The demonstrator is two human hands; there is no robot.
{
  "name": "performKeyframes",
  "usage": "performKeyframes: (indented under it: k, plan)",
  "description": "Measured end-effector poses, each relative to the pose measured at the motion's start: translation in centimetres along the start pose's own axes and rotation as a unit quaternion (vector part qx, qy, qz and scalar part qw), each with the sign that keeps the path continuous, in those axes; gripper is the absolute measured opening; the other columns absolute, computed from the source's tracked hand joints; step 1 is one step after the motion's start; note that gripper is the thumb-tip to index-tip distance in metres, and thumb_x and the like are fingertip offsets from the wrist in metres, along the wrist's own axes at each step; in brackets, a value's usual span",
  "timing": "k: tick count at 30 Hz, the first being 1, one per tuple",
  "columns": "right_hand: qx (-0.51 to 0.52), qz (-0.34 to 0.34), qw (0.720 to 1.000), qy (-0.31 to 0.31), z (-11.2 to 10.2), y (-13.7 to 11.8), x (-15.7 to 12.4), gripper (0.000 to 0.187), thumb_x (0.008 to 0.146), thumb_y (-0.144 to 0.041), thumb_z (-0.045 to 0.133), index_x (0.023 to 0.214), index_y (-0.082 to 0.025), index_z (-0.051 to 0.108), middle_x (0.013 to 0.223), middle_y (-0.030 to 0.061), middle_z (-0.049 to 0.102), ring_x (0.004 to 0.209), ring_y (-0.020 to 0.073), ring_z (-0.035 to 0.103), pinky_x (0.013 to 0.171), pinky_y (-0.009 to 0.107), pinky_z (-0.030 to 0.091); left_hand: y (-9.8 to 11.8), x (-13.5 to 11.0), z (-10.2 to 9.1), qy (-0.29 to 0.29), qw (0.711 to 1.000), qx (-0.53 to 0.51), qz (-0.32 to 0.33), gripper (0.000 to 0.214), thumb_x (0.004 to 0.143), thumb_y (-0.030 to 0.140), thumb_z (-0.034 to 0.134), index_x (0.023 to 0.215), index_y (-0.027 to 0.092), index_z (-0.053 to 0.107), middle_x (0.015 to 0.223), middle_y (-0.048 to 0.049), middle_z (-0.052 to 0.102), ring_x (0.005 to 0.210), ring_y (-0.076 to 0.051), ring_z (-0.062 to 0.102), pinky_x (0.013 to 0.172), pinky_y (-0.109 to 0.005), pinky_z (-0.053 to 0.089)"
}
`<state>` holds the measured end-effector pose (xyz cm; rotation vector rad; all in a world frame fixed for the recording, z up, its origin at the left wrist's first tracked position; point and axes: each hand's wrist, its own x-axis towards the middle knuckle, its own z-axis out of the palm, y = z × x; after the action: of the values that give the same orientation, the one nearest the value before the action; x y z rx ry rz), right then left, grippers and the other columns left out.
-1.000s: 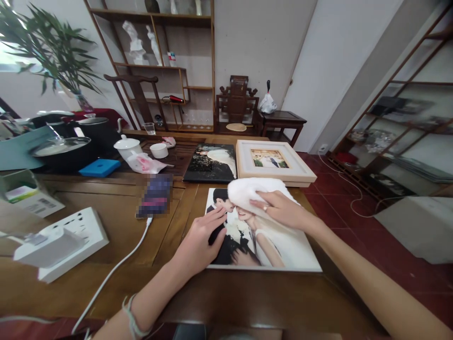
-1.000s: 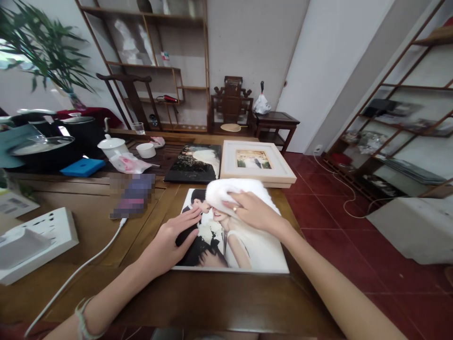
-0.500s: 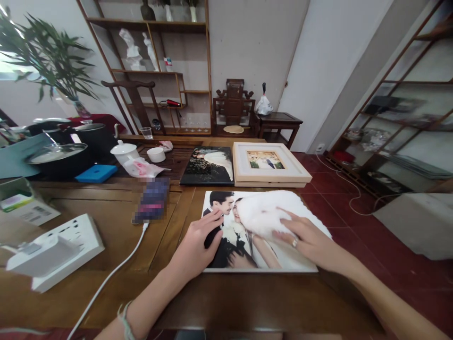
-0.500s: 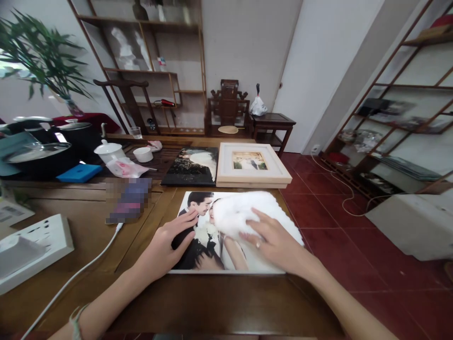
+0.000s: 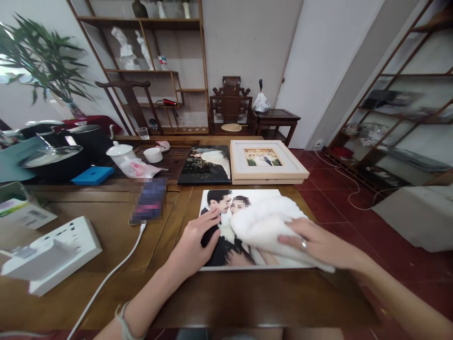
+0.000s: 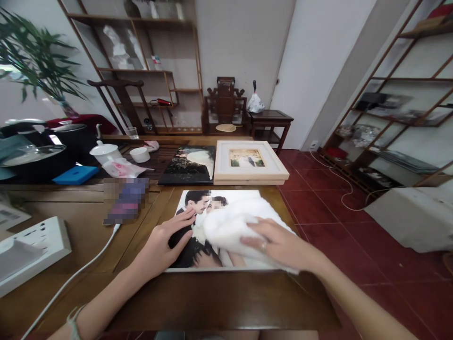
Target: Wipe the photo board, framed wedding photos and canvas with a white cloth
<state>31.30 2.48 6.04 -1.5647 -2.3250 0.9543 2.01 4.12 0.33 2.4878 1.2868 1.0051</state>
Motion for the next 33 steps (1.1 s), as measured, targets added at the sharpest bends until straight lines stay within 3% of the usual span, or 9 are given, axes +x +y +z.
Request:
performKeyframes:
  k: [5, 9, 11, 15, 19, 23, 27, 33]
  plan:
    - [-0.081, -0.083, 0.992, 0.053, -1.5, 1.3, 4.6, 0.048, 0.084, -0.059, 0.046, 0.103, -0.018, 0.062, 0.121, 0.013, 0.059, 0.128, 0.0366, 0.037, 0.1, 0.05, 0.035, 0.0, 0.0, -0.1, 0.003, 1.0, -0.011, -0.004, 0.029, 0.085, 0.021, 0.053, 0.109, 0.014, 0.066, 0.122, -0.0133, 0.063, 0.12, -0.028, 0.054, 0.099, -0.046, 0.047]
    - [-0.179, -0.159, 0.97, 0.05, -1.4, 1.2, 5.3, 0.025, 0.086, -0.035, 0.047, 0.1, -0.018, 0.06, 0.117, 0.0125, 0.061, 0.131, 0.0346, 0.034, 0.108, 0.06, 0.014, 0.0, 0.0, -0.1, 0.004, 1.0, -0.011, -0.004, 0.029, 0.085, 0.021, 0.052, 0.11, 0.013, 0.066, 0.122, -0.0136, 0.062, 0.12, -0.027, 0.054, 0.098, -0.045, 0.048]
    - [-0.196, -0.181, 0.962, 0.05, -1.0, 0.9, 4.5, 0.023, 0.085, -0.02, 0.042, 0.101, -0.017, 0.058, 0.122, 0.0119, 0.059, 0.134, 0.031, 0.03, 0.11, 0.06, 0.006, 0.0, 0.0, -0.1, 0.003, 1.0, -0.013, -0.005, 0.029, 0.086, 0.021, 0.052, 0.11, 0.013, 0.066, 0.123, -0.0134, 0.062, 0.12, -0.026, 0.054, 0.099, -0.044, 0.048]
    - [-0.177, -0.166, 0.97, 0.008, -0.2, -0.3, 0.9, 0.037, 0.07, -0.003, 0.039, 0.099, -0.018, 0.058, 0.135, 0.0107, 0.05, 0.139, 0.0263, 0.017, 0.111, 0.056, 0.014, 0.0, 0.0, 0.0, 0.001, 1.0, -0.01, -0.007, 0.028, 0.086, 0.021, 0.051, 0.108, 0.013, 0.066, 0.123, -0.0137, 0.062, 0.12, -0.027, 0.054, 0.098, -0.045, 0.048]
    - [-0.162, -0.153, 0.973, -0.059, 0.7, -2.2, -3.5, 0.037, 0.058, -0.001, 0.041, 0.084, -0.019, 0.06, 0.15, 0.0063, 0.029, 0.139, 0.0286, 0.008, 0.111, 0.056, 0.015, 0.0, 0.1, 0.0, 0.004, 1.0, -0.007, -0.003, 0.028, 0.086, 0.022, 0.051, 0.106, 0.013, 0.067, 0.122, -0.0142, 0.063, 0.119, -0.027, 0.055, 0.097, -0.045, 0.049]
    - [-0.156, -0.162, 0.968, -0.107, 1.1, -3.1, -5.6, 0.035, 0.057, -0.001, 0.042, 0.08, -0.02, 0.06, 0.149, 0.0039, 0.031, 0.138, 0.0273, 0.014, 0.111, 0.052, 0.018, 0.1, 0.2, -0.1, 0.003, 1.0, -0.007, -0.002, 0.027, 0.086, 0.022, 0.051, 0.105, 0.013, 0.067, 0.121, -0.0139, 0.063, 0.118, -0.027, 0.056, 0.096, -0.043, 0.049]
    - [-0.185, -0.166, 0.967, -0.054, 0.4, -1.8, -3.4, 0.034, 0.062, -0.003, 0.043, 0.085, -0.019, 0.061, 0.147, 0.0075, 0.034, 0.138, 0.0286, 0.018, 0.11, 0.055, 0.02, 0.3, 0.2, -0.3, -0.004, 1.0, -0.005, 0.001, 0.026, 0.086, 0.021, 0.05, 0.104, 0.013, 0.068, 0.121, -0.0139, 0.063, 0.118, -0.026, 0.055, 0.097, -0.043, 0.049]
    - [-0.254, -0.188, 0.945, 0.08, -1.1, 1.3, 3.9, 0.038, 0.075, -0.006, 0.041, 0.105, -0.017, 0.06, 0.134, 0.0136, 0.052, 0.134, 0.0293, 0.031, 0.107, 0.06, 0.023, 0.2, 0.2, -0.3, -0.005, 1.0, -0.01, 0.004, 0.027, 0.086, 0.021, 0.052, 0.106, 0.015, 0.068, 0.121, -0.0137, 0.063, 0.119, -0.027, 0.055, 0.097, -0.045, 0.049]
